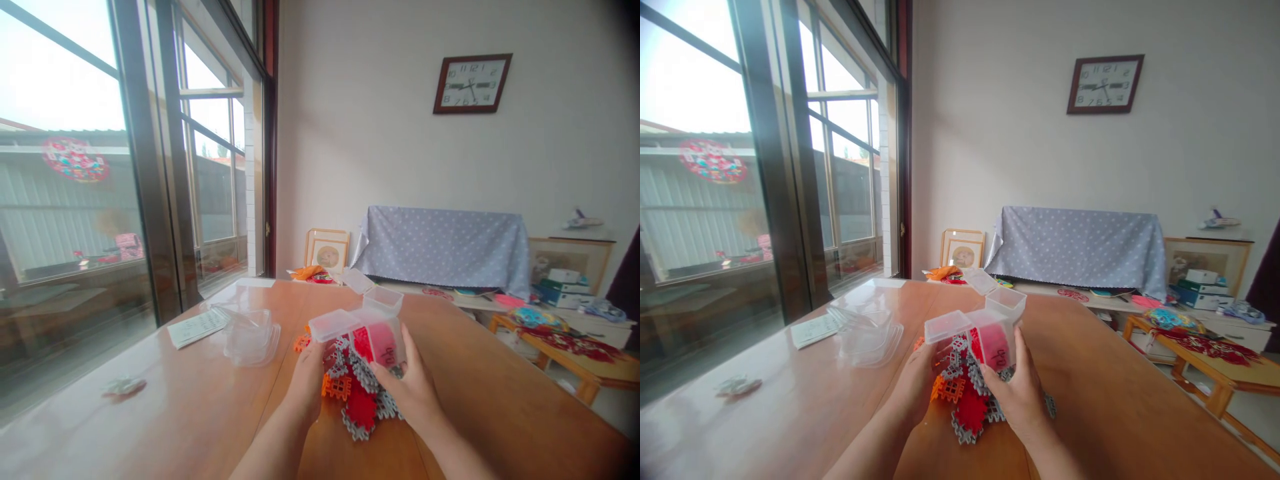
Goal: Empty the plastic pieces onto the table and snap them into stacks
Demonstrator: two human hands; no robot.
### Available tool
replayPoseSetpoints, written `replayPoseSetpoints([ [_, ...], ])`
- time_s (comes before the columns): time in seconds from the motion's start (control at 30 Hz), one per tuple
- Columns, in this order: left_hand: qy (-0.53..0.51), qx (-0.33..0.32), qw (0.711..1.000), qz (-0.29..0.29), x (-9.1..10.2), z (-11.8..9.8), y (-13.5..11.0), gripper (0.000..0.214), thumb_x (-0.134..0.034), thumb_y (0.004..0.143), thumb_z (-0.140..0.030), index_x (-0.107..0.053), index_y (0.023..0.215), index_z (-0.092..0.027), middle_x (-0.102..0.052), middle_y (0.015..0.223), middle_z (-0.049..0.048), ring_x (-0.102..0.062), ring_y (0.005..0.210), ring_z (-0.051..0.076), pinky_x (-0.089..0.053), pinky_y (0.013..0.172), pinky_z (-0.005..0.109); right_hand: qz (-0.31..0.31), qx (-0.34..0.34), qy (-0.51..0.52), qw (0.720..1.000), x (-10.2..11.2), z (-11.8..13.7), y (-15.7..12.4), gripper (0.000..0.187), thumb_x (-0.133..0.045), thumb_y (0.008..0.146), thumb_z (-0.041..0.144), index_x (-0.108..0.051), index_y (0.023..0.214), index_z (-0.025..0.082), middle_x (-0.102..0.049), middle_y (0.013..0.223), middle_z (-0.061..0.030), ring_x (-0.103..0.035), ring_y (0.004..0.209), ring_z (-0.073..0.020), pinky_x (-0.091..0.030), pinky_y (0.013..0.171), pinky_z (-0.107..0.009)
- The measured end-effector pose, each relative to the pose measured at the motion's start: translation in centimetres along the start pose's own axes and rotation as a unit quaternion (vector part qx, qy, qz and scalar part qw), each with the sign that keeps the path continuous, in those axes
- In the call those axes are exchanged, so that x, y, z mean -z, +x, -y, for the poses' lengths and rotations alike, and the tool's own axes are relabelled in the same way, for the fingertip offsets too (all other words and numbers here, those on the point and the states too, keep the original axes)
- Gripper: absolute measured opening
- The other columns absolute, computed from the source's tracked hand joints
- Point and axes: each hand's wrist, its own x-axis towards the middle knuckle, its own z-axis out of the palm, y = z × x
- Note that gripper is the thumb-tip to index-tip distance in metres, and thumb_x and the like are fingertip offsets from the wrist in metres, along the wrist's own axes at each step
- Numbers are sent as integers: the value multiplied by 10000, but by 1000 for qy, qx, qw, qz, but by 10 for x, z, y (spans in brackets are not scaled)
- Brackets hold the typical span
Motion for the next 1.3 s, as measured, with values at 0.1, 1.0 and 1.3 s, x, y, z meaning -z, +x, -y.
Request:
replayPoseSetpoints([
  [0.1,1,21,1000,-5,2,6,4,474,-618,875,-527,-706,1208,-202,-635,1387,123,-574,1292,291,-448,1089,435,8,28,-76,997,-4,-1,0,975,-735,768,439,-255,1596,257,-410,1591,-126,-419,1446,-328,-369,1180,-510],
  [1.0,97,-100,987,76,-5,0,-2,474,-569,926,-501,-664,1313,-245,-736,1222,53,-629,1219,313,-444,1103,540,-58,30,-111,992,4,3,7,1033,-736,759,521,-217,1610,250,-365,1607,-149,-396,1442,-370,-355,1165,-535],
  [1.3,176,-195,960,92,-14,-13,-10,476,-559,944,-429,-603,1388,-267,-661,1359,45,-440,1437,274,-293,1227,513,-78,-31,7,996,9,6,8,1115,-796,681,487,-223,1608,253,-324,1643,-104,-360,1475,-369,-385,1174,-474],
])
